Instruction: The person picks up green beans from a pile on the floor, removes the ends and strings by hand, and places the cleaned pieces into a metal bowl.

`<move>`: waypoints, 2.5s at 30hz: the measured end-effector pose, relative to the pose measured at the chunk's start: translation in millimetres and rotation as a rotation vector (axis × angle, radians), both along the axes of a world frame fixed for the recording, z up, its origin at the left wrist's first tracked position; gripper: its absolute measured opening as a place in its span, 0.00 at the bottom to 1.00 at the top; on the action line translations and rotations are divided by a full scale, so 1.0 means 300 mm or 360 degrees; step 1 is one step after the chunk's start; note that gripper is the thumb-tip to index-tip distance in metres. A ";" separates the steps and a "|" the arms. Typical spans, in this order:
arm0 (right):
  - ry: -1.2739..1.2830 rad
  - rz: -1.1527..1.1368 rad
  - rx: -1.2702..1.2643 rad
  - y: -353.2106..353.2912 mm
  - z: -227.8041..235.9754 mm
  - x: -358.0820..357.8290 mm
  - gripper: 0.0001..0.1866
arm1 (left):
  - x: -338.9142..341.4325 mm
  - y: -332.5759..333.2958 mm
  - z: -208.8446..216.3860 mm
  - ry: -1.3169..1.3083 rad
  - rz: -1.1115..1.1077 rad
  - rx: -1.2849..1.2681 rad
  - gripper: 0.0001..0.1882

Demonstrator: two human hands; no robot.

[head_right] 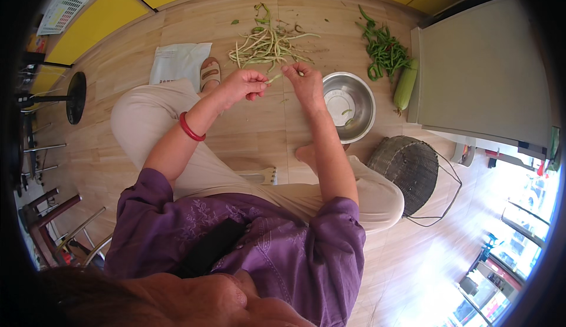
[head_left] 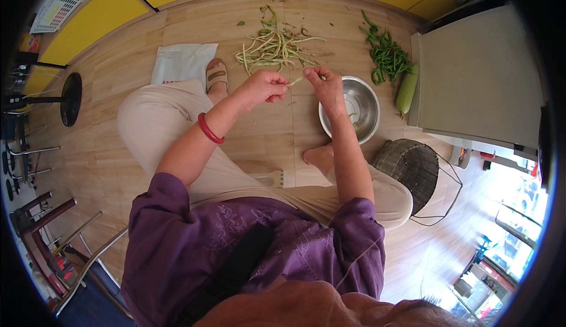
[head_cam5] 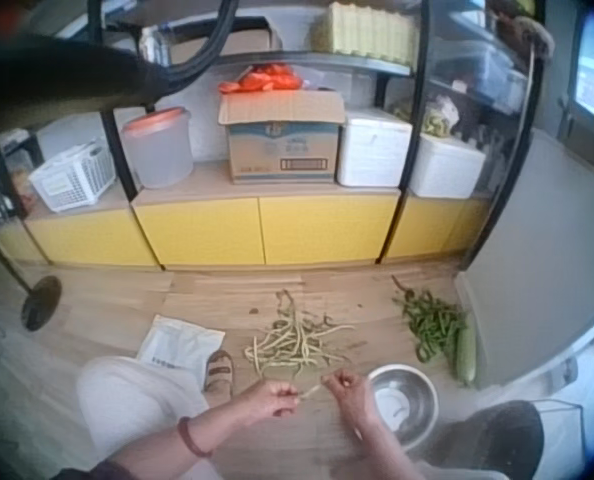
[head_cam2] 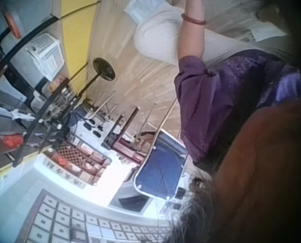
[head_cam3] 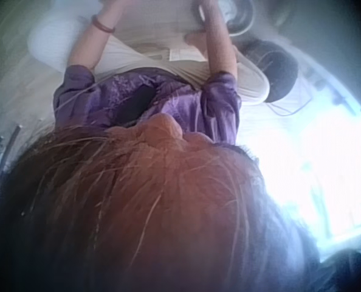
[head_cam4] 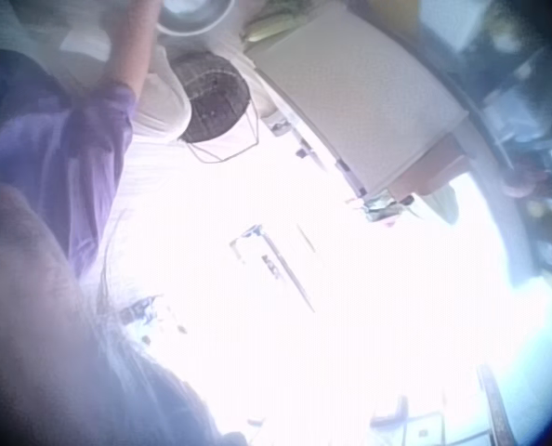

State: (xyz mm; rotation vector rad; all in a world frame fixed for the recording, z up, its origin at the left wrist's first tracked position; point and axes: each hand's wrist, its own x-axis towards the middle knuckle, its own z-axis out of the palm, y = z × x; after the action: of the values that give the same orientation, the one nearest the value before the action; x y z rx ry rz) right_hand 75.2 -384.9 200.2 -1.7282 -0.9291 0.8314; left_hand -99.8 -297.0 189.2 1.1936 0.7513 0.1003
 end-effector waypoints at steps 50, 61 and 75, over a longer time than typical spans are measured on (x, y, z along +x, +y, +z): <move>-0.1271 0.0655 0.0296 -0.008 -0.023 -0.054 0.06 | 0.015 -0.010 -0.020 0.0191 -0.0123 0.1036 0.06; 0.0800 0.0046 -0.0081 -0.014 -0.169 -0.117 0.03 | -0.014 0.040 -0.045 -0.0218 0.0683 -0.0532 0.08; -0.1660 0.0701 0.0487 -0.022 -0.093 -0.134 0.06 | -0.013 0.003 -0.056 0.0196 0.0075 0.0584 0.08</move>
State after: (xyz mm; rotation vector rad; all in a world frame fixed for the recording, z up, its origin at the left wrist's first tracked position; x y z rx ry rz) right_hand 35.1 -391.4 172.3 -1.6632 -2.0526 -0.0530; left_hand -103.6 -296.1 172.4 1.5414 0.8943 0.2125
